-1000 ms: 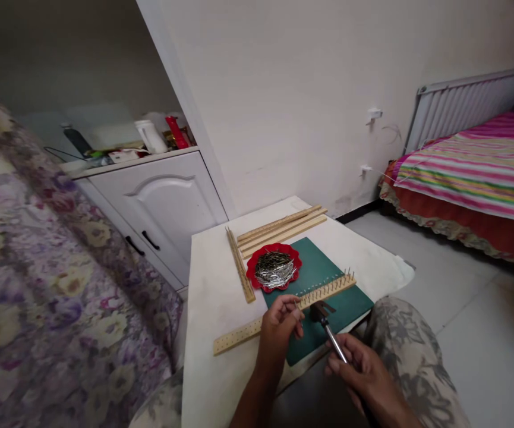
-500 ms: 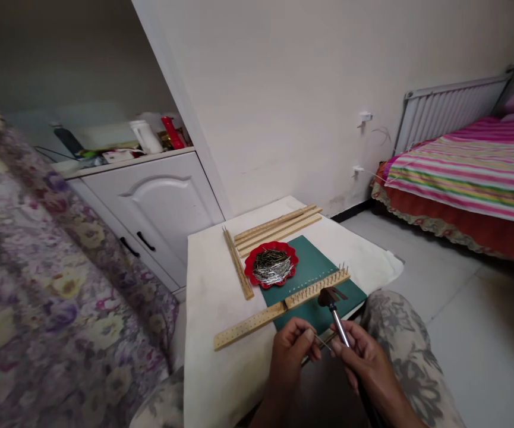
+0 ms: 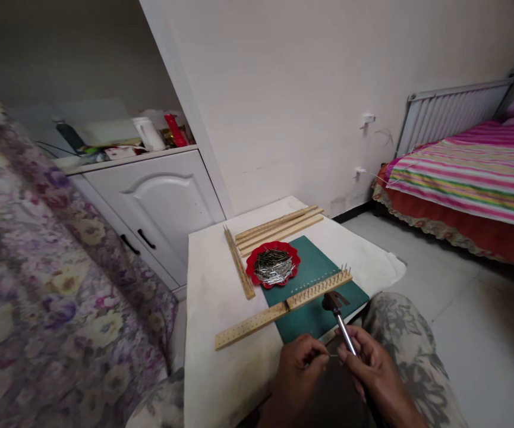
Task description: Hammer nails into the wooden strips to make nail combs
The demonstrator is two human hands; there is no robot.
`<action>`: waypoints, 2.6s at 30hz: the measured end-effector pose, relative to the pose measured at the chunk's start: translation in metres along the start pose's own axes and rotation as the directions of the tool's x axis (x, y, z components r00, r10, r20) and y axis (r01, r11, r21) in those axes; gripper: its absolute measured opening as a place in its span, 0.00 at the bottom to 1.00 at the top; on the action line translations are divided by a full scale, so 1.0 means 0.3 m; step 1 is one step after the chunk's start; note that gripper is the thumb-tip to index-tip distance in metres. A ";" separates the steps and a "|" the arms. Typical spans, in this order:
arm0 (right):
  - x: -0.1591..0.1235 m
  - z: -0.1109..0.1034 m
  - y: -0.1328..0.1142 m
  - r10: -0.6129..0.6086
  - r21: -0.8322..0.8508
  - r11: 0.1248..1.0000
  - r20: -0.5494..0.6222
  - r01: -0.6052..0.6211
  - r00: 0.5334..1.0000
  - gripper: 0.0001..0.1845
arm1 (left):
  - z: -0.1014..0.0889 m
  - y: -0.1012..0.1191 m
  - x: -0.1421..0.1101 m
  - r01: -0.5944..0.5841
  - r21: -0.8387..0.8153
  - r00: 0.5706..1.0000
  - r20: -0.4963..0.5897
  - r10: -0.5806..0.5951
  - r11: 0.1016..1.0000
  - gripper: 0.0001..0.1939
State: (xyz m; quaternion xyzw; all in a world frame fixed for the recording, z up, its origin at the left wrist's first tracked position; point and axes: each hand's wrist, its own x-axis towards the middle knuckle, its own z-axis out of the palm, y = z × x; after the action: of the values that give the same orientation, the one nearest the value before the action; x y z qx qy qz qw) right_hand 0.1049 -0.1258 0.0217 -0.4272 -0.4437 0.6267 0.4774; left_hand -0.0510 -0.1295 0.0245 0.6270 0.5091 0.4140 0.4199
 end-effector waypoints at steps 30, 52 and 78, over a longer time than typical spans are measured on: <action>0.032 -0.001 0.094 0.183 -0.166 0.975 0.197 -0.151 0.963 0.19 | -0.147 -0.138 0.239 0.024 0.269 0.897 -0.432 0.098 0.963 0.09; 0.144 0.097 -0.075 0.059 -0.201 0.980 0.322 0.008 0.945 0.08 | -0.143 -0.160 0.241 0.038 0.309 0.907 -0.410 0.097 0.950 0.08; 0.093 0.060 -0.044 0.077 -0.304 0.952 0.315 0.024 0.946 0.13 | -0.159 -0.152 0.237 0.062 0.304 0.916 -0.396 0.067 0.951 0.07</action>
State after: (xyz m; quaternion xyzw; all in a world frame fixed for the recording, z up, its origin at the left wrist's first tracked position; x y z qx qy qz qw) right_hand 0.0855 -0.0993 0.0356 -0.3930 -0.6010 0.6190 0.3182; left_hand -0.0995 -0.0484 0.0023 0.5873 0.6423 0.4492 0.2020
